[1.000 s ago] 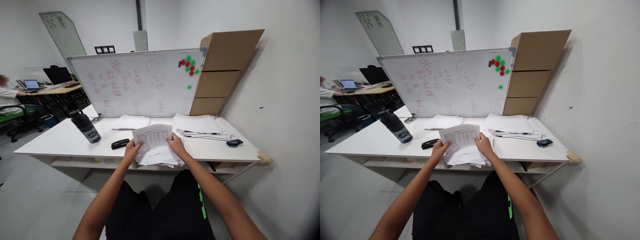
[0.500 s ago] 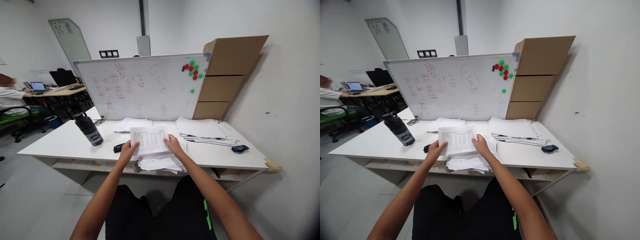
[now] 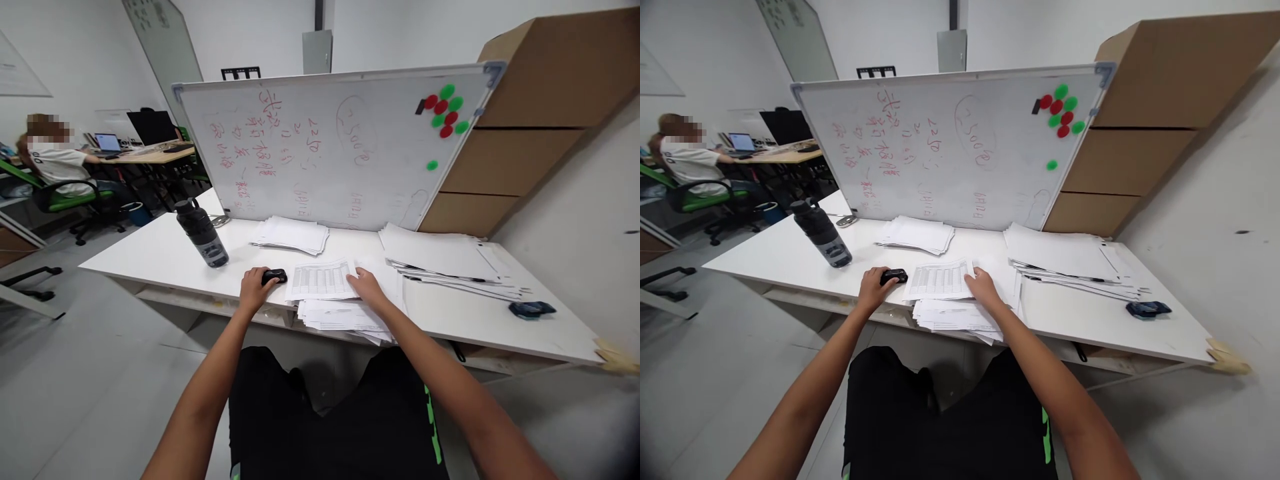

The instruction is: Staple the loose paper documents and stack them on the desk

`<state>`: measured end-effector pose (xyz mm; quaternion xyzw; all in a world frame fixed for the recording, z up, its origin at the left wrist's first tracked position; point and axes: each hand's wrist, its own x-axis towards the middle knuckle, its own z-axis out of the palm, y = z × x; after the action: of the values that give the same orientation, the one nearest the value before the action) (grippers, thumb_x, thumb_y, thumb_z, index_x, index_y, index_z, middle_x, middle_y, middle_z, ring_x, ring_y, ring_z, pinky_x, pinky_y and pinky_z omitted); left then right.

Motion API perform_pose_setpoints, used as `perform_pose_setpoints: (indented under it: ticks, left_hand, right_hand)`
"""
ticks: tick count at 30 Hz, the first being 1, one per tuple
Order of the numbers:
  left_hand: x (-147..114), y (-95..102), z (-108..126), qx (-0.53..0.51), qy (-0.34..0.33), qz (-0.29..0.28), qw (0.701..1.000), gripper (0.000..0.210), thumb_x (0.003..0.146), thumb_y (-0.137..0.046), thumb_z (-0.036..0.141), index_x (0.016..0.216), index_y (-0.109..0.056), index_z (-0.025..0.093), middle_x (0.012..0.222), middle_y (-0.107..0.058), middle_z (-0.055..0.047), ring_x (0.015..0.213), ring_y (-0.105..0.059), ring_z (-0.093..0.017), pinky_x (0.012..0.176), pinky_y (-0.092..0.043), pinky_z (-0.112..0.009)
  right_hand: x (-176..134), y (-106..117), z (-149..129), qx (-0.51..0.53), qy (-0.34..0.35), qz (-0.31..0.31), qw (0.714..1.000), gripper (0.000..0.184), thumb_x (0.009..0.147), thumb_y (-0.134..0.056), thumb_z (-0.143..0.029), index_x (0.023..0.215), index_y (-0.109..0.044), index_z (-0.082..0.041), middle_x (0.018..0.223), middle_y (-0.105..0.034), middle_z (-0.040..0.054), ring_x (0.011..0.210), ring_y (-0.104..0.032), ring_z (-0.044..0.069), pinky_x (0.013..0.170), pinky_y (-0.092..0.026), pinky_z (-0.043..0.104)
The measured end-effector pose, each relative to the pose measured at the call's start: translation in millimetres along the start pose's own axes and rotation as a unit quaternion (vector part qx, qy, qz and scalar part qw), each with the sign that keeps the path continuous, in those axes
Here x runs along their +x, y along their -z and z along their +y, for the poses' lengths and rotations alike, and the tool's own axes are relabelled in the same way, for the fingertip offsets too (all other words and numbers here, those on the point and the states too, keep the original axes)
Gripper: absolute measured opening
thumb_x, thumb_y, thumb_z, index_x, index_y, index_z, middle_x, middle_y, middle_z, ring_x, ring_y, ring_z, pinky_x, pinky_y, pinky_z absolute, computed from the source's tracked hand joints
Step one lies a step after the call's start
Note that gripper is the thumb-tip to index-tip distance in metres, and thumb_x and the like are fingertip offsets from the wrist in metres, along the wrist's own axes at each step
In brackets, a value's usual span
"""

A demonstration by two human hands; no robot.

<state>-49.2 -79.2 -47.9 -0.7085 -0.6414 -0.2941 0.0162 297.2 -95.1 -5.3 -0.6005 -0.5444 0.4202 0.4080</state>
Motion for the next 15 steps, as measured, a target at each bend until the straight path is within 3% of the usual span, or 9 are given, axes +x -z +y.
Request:
perform_pose_setpoints:
  ticks: [3,7,11,15]
  left_hand:
    - [-1,-2.7,0,-0.018,-0.018,0.010,1.000,0.035,0.087,-0.062,0.043,0.114,-0.065,0.021,0.111,-0.066,-0.013,0.108,-0.058,-0.029,0.095,-0.043,-0.040]
    - [-3,-2.7,-1,-0.038,-0.036,0.030,0.998,0.035,0.088,-0.062,0.042,0.114,-0.064,0.019,0.111,-0.067,-0.014,0.108,-0.059,-0.029,0.095,-0.043,-0.040]
    - [-5,-2.7,-2,-0.027,-0.030,0.026,0.999,0.035,0.090,-0.060,0.044,0.114,-0.061,0.019,0.112,-0.066,-0.013,0.107,-0.059,-0.029,0.096,-0.043,-0.039]
    - [-5,-2.7,-2,-0.022,-0.041,0.029,0.999,0.036,0.091,-0.057,0.047,0.113,-0.060,0.019,0.110,-0.066,-0.012,0.105,-0.058,-0.029,0.092,-0.045,-0.040]
  right_hand:
    - [0,1,-17,0.011,-0.069,-0.034,0.997,0.025,0.077,-0.057,-0.029,0.099,-0.063,-0.019,0.083,-0.072,0.0077,0.061,-0.064,0.020,0.046,-0.044,0.028]
    - [1,-3,-35,0.022,-0.060,-0.053,0.997,0.020,0.075,-0.058,-0.026,0.093,-0.063,-0.019,0.067,-0.067,0.0038,0.047,-0.055,0.017,0.038,-0.034,0.026]
    - [2,-6,-41,0.076,-0.058,-0.064,0.993,0.023,0.076,-0.058,-0.025,0.097,-0.063,-0.018,0.073,-0.069,0.0040,0.049,-0.055,0.014,0.038,-0.031,0.023]
    - [2,-9,-38,0.099,-0.067,-0.054,0.991,0.031,0.077,-0.059,-0.025,0.107,-0.063,-0.018,0.082,-0.071,0.0039,0.053,-0.056,0.012,0.041,-0.036,0.021]
